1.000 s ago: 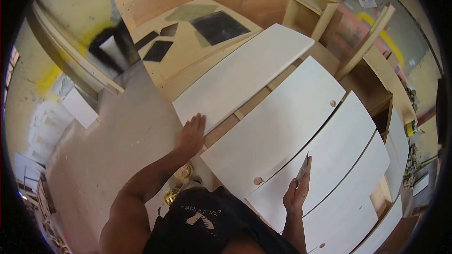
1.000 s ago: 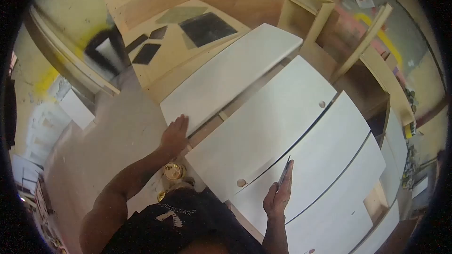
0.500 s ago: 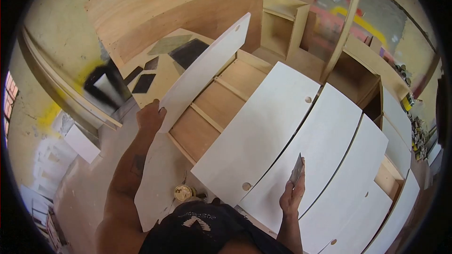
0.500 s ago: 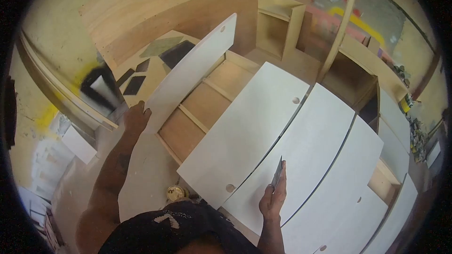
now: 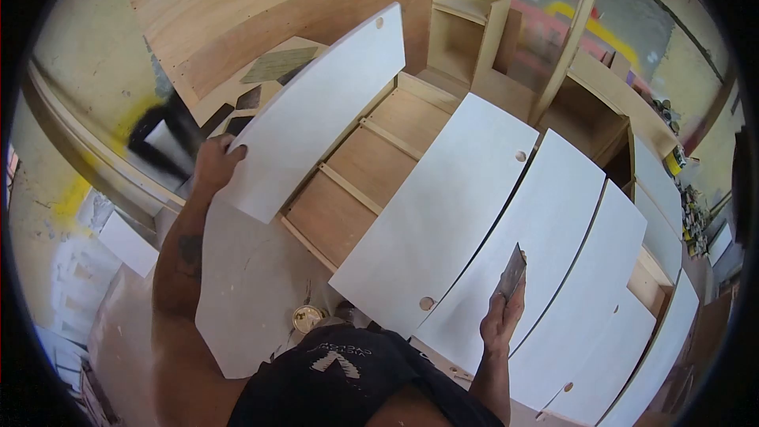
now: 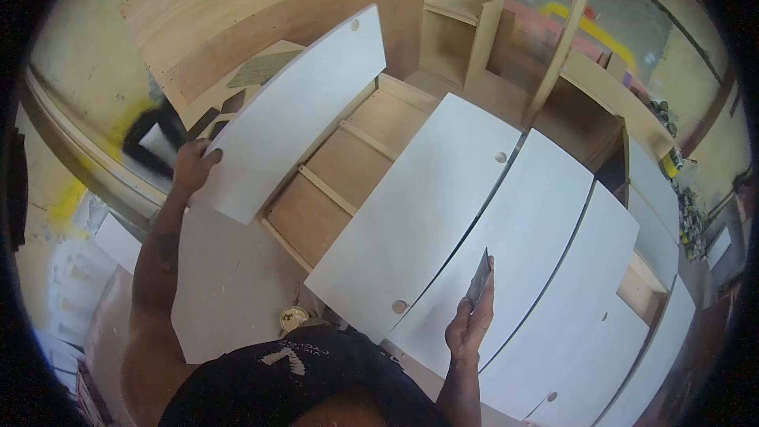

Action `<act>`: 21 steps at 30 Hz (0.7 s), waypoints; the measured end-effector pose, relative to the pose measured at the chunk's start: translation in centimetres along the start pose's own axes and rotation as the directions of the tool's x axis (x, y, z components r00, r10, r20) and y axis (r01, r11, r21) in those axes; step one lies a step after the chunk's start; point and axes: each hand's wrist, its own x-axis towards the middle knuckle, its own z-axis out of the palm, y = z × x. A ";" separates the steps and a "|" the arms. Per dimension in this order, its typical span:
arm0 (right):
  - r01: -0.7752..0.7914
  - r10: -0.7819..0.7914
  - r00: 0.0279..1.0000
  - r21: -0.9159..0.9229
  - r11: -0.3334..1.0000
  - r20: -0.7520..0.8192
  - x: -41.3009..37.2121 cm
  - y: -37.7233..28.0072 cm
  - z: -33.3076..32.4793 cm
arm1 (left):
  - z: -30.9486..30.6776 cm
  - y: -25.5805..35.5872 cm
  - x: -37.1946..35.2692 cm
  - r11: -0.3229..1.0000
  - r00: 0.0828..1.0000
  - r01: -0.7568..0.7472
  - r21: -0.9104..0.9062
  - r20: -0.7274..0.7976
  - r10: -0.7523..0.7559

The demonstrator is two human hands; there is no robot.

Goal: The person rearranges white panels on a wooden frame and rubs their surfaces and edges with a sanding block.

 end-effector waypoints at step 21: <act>0.132 -0.095 0.983 -0.243 0.961 0.157 2.5 -6.5 8.8 | 9.4 -6.5 -5.4 0.726 0.841 0.412 -0.551 0.536 -0.070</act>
